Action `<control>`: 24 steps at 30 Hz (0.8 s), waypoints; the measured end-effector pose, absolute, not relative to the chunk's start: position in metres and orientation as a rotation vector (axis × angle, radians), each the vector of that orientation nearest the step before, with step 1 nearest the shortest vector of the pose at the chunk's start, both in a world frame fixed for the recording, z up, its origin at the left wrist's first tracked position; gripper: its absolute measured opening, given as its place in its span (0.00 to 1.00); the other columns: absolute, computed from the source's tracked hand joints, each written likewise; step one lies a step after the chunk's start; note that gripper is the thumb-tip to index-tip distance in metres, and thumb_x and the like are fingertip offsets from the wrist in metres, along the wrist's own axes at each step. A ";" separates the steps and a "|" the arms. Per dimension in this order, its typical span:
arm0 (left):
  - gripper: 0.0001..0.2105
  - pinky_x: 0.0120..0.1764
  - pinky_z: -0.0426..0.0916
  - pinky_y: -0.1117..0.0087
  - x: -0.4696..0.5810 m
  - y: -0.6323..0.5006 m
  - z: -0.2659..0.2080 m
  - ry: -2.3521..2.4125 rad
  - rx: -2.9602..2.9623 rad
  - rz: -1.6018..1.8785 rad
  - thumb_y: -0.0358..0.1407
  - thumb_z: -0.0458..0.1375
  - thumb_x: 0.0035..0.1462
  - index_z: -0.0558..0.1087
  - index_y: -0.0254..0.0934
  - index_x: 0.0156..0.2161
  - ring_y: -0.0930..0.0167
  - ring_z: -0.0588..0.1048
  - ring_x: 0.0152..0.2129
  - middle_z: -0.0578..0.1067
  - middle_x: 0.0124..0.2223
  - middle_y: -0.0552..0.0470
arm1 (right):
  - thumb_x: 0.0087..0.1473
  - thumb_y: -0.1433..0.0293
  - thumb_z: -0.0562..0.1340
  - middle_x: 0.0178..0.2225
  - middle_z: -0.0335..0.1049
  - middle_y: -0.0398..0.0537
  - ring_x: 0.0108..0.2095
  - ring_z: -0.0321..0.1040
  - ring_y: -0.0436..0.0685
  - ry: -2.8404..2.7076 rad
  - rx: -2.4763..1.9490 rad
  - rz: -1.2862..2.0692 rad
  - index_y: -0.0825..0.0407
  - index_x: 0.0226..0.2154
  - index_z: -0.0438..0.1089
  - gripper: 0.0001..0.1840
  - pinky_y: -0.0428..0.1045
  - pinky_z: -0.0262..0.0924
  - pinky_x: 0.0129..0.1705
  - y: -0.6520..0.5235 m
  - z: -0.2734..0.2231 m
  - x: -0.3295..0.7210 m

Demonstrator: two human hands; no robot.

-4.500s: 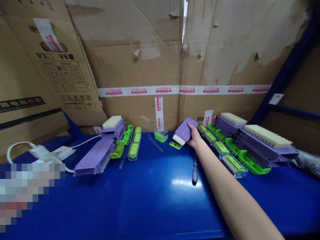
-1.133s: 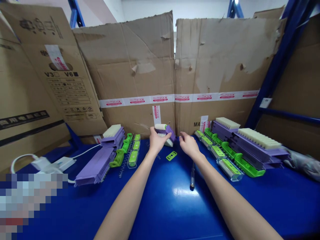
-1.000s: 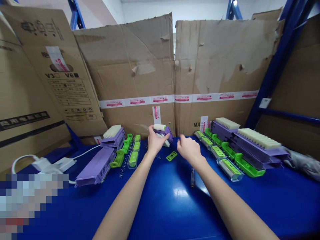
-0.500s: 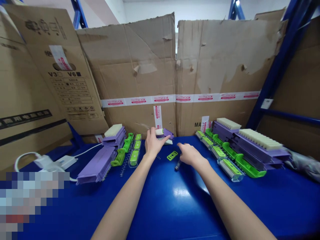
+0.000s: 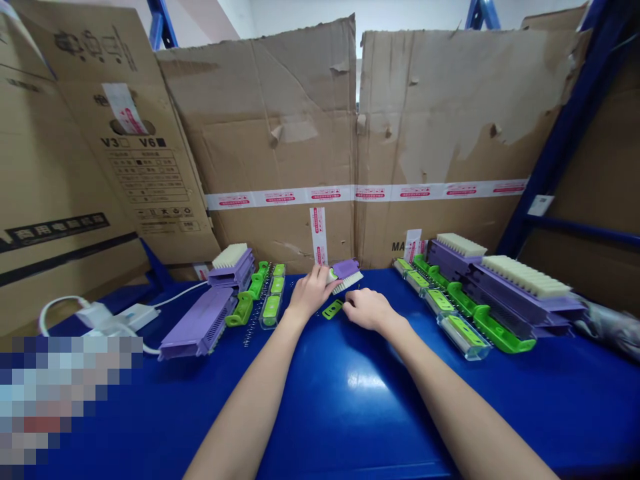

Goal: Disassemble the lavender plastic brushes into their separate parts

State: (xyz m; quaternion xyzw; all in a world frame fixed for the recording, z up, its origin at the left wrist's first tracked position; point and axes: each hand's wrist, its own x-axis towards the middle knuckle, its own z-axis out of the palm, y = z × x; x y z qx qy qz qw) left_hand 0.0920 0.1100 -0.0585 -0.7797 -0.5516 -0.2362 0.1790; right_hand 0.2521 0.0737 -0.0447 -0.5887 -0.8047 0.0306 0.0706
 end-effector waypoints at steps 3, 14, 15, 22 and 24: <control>0.22 0.32 0.65 0.70 0.095 0.107 -0.056 -1.552 -2.278 -0.661 0.51 0.44 0.61 0.66 0.37 0.47 0.63 0.75 0.38 0.72 0.43 0.42 | 0.52 0.66 0.54 0.40 0.73 0.61 0.41 0.72 0.67 -2.339 -1.891 0.049 0.54 0.42 0.71 0.17 0.54 0.62 0.38 0.071 -0.045 0.251; 0.25 0.35 0.64 0.68 0.098 0.109 -0.056 -1.729 -2.064 -0.747 0.53 0.40 0.60 0.67 0.35 0.44 0.60 0.72 0.41 0.73 0.42 0.39 | 0.59 0.70 0.47 0.39 0.70 0.57 0.39 0.70 0.59 -1.520 -1.593 -0.179 0.56 0.40 0.68 0.16 0.51 0.60 0.40 0.076 -0.028 0.273; 0.24 0.35 0.64 0.69 0.099 0.110 -0.056 -1.737 -2.070 -0.756 0.54 0.41 0.60 0.67 0.35 0.44 0.61 0.72 0.41 0.74 0.42 0.39 | 0.59 0.69 0.47 0.38 0.71 0.56 0.39 0.69 0.58 -1.472 -1.447 -0.156 0.56 0.38 0.69 0.16 0.50 0.60 0.41 0.076 -0.025 0.275; 0.21 0.33 0.63 0.69 0.098 0.111 -0.057 -1.830 -2.135 -0.782 0.52 0.44 0.61 0.65 0.37 0.44 0.62 0.75 0.39 0.76 0.42 0.43 | 0.50 0.62 0.55 0.20 0.65 0.43 0.22 0.60 0.51 -1.213 -1.006 0.410 0.54 0.28 0.70 0.13 0.46 0.55 0.25 0.082 -0.022 0.282; 0.21 0.34 0.63 0.69 0.096 0.112 -0.057 -1.844 -2.136 -0.783 0.53 0.44 0.60 0.65 0.38 0.44 0.62 0.75 0.39 0.76 0.41 0.44 | 0.48 0.61 0.57 0.19 0.64 0.42 0.20 0.58 0.50 -1.189 -0.994 0.485 0.55 0.28 0.71 0.14 0.45 0.53 0.23 0.087 -0.025 0.283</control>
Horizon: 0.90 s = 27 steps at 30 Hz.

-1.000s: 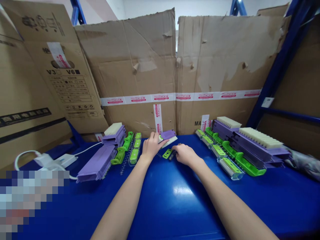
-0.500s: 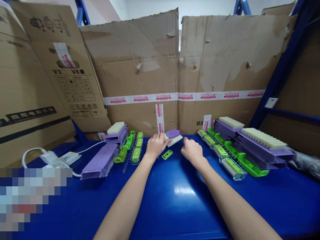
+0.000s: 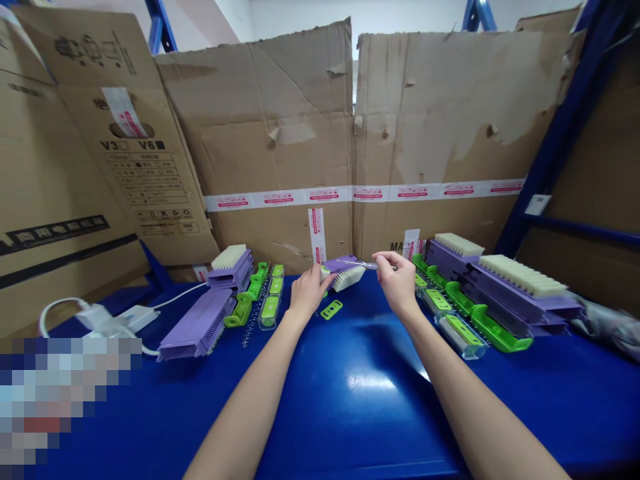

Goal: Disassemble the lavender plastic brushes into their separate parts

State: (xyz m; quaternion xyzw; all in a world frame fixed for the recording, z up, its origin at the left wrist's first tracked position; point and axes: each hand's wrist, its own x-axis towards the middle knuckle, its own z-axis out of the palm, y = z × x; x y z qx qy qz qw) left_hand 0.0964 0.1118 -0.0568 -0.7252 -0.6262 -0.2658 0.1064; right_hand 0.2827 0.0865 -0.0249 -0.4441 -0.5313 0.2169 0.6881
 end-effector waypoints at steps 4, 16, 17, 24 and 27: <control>0.21 0.34 0.63 0.68 0.094 0.114 -0.058 -1.832 -2.112 -0.777 0.53 0.45 0.60 0.66 0.38 0.43 0.61 0.74 0.39 0.75 0.39 0.44 | 0.47 0.61 0.57 0.19 0.66 0.43 0.20 0.59 0.50 -1.288 -1.002 0.485 0.55 0.27 0.72 0.15 0.45 0.54 0.23 0.090 -0.031 0.281; 0.20 0.43 0.61 0.63 0.096 0.119 -0.064 -1.841 -2.246 -0.696 0.50 0.49 0.59 0.71 0.36 0.42 0.60 0.72 0.41 0.75 0.38 0.41 | 0.53 0.68 0.52 0.26 0.74 0.48 0.26 0.69 0.53 -1.747 -1.200 0.117 0.54 0.34 0.74 0.16 0.45 0.60 0.33 0.084 -0.044 0.271; 0.20 0.43 0.60 0.63 0.096 0.120 -0.064 -1.860 -2.243 -0.701 0.51 0.49 0.59 0.71 0.36 0.42 0.59 0.72 0.41 0.75 0.38 0.41 | 0.53 0.68 0.51 0.26 0.74 0.48 0.26 0.69 0.53 -1.754 -1.208 0.103 0.54 0.34 0.74 0.16 0.45 0.60 0.33 0.084 -0.044 0.271; 0.19 0.44 0.60 0.63 0.095 0.123 -0.065 -1.923 -2.261 -0.709 0.50 0.49 0.59 0.71 0.36 0.40 0.60 0.73 0.41 0.77 0.37 0.43 | 0.54 0.69 0.51 0.27 0.74 0.48 0.26 0.69 0.53 -1.785 -1.209 0.095 0.54 0.37 0.74 0.17 0.45 0.60 0.34 0.084 -0.044 0.271; 0.19 0.45 0.60 0.63 0.096 0.123 -0.065 -1.928 -2.260 -0.705 0.50 0.49 0.59 0.71 0.36 0.41 0.60 0.73 0.41 0.77 0.38 0.43 | 0.55 0.69 0.50 0.28 0.74 0.48 0.27 0.69 0.53 -1.794 -1.195 0.110 0.54 0.39 0.73 0.18 0.45 0.60 0.34 0.083 -0.045 0.271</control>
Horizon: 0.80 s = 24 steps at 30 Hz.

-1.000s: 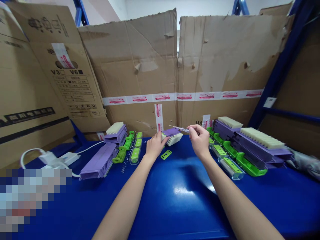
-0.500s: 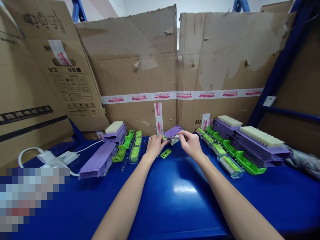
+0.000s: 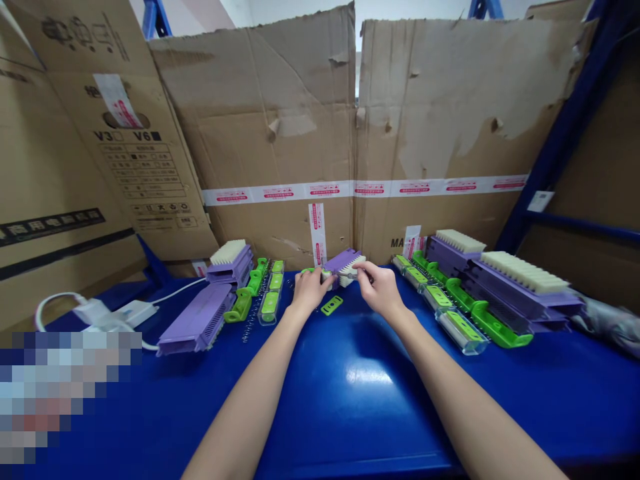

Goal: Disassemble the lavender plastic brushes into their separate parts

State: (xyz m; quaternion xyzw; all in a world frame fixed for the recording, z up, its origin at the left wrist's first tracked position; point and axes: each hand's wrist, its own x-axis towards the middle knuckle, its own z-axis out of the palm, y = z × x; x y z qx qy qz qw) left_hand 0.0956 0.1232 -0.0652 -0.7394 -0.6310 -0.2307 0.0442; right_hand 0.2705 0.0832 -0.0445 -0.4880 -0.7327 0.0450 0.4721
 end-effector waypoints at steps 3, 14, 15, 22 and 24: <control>0.19 0.45 0.60 0.63 0.096 0.123 -0.065 -1.924 -2.268 -0.704 0.49 0.49 0.59 0.71 0.35 0.41 0.60 0.73 0.41 0.77 0.38 0.42 | 0.56 0.69 0.49 0.28 0.74 0.48 0.28 0.70 0.53 -1.812 -1.194 0.105 0.54 0.40 0.73 0.18 0.45 0.60 0.34 0.082 -0.045 0.269; 0.17 0.44 0.61 0.63 0.098 0.123 -0.065 -1.953 -2.218 -0.681 0.47 0.48 0.60 0.71 0.36 0.41 0.61 0.74 0.40 0.77 0.37 0.43 | 0.59 0.68 0.50 0.33 0.76 0.50 0.34 0.73 0.56 -1.996 -1.379 -0.063 0.52 0.41 0.71 0.16 0.45 0.59 0.37 0.077 -0.045 0.257; 0.17 0.44 0.61 0.63 0.098 0.123 -0.066 -1.959 -2.214 -0.691 0.47 0.48 0.60 0.71 0.36 0.41 0.60 0.74 0.40 0.77 0.36 0.43 | 0.60 0.66 0.49 0.34 0.76 0.50 0.35 0.73 0.56 -2.028 -1.405 -0.073 0.51 0.42 0.70 0.17 0.45 0.59 0.38 0.076 -0.044 0.256; 0.13 0.43 0.59 0.63 0.103 0.120 -0.062 -2.060 -2.174 -0.793 0.46 0.52 0.57 0.71 0.38 0.34 0.61 0.75 0.37 0.78 0.34 0.47 | 0.63 0.64 0.45 0.34 0.76 0.54 0.34 0.74 0.62 -2.233 -1.671 -0.208 0.49 0.56 0.60 0.22 0.50 0.61 0.35 0.067 -0.048 0.242; 0.13 0.43 0.59 0.63 0.104 0.119 -0.060 -2.088 -2.172 -0.818 0.46 0.52 0.56 0.70 0.39 0.32 0.62 0.75 0.36 0.78 0.33 0.48 | 0.63 0.64 0.45 0.34 0.76 0.54 0.34 0.74 0.61 -2.239 -1.676 -0.222 0.47 0.57 0.59 0.22 0.49 0.61 0.34 0.065 -0.046 0.241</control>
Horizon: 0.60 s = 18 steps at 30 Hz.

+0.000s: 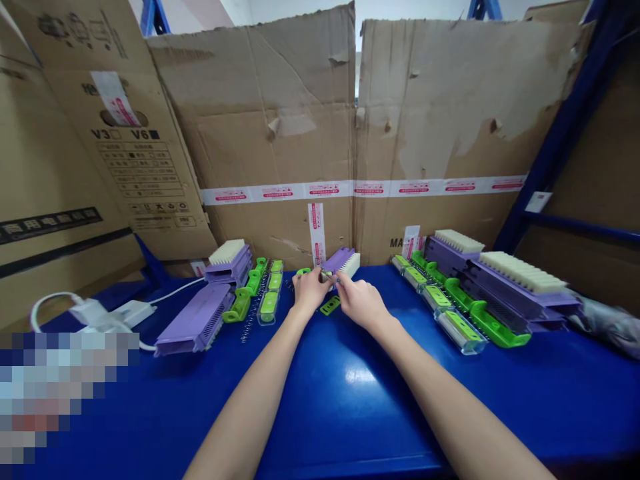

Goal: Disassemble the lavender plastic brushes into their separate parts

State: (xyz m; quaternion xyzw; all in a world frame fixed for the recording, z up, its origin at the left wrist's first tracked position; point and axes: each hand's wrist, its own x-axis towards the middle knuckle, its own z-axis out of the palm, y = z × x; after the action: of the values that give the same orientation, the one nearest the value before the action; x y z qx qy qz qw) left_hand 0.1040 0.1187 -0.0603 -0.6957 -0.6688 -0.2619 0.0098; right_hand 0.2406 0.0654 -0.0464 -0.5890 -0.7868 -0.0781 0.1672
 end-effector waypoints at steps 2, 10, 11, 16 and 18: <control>0.13 0.42 0.58 0.64 0.104 0.118 -0.059 -2.089 -2.182 -0.848 0.47 0.52 0.56 0.69 0.39 0.30 0.63 0.75 0.36 0.77 0.31 0.50 | 0.62 0.64 0.46 0.35 0.76 0.52 0.34 0.74 0.60 -2.215 -1.681 -0.234 0.46 0.56 0.60 0.21 0.49 0.61 0.34 0.064 -0.043 0.241; 0.15 0.41 0.57 0.64 0.104 0.119 -0.061 -2.063 -2.205 -0.866 0.48 0.52 0.56 0.69 0.39 0.29 0.63 0.74 0.34 0.77 0.30 0.50 | 0.60 0.64 0.50 0.34 0.75 0.52 0.34 0.73 0.60 -2.118 -1.766 -0.237 0.47 0.50 0.65 0.18 0.49 0.60 0.33 0.056 -0.024 0.242; 0.14 0.41 0.57 0.64 0.104 0.119 -0.061 -2.063 -2.204 -0.858 0.48 0.52 0.56 0.69 0.39 0.30 0.63 0.74 0.35 0.77 0.30 0.50 | 0.60 0.64 0.50 0.34 0.75 0.52 0.34 0.73 0.60 -2.110 -1.783 -0.238 0.47 0.49 0.66 0.17 0.49 0.60 0.33 0.054 -0.022 0.241; 0.15 0.42 0.57 0.64 0.104 0.120 -0.062 -2.056 -2.211 -0.849 0.49 0.52 0.56 0.70 0.39 0.32 0.63 0.74 0.35 0.77 0.31 0.49 | 0.59 0.66 0.50 0.34 0.74 0.53 0.34 0.73 0.60 -2.102 -1.825 -0.242 0.49 0.46 0.66 0.16 0.49 0.60 0.34 0.050 -0.019 0.238; 0.16 0.42 0.57 0.64 0.103 0.119 -0.061 -2.051 -2.226 -0.852 0.49 0.51 0.56 0.70 0.39 0.32 0.63 0.74 0.35 0.77 0.31 0.49 | 0.59 0.65 0.50 0.36 0.75 0.54 0.35 0.73 0.61 -2.125 -1.789 -0.233 0.48 0.48 0.65 0.17 0.49 0.60 0.34 0.051 -0.020 0.239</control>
State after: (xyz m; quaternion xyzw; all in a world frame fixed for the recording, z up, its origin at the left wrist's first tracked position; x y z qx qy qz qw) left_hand 0.1032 0.1194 -0.0613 -0.7079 -0.6523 -0.2709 -0.0013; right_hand 0.2391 0.0509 -0.0195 -0.6316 -0.7505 -0.0823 0.1761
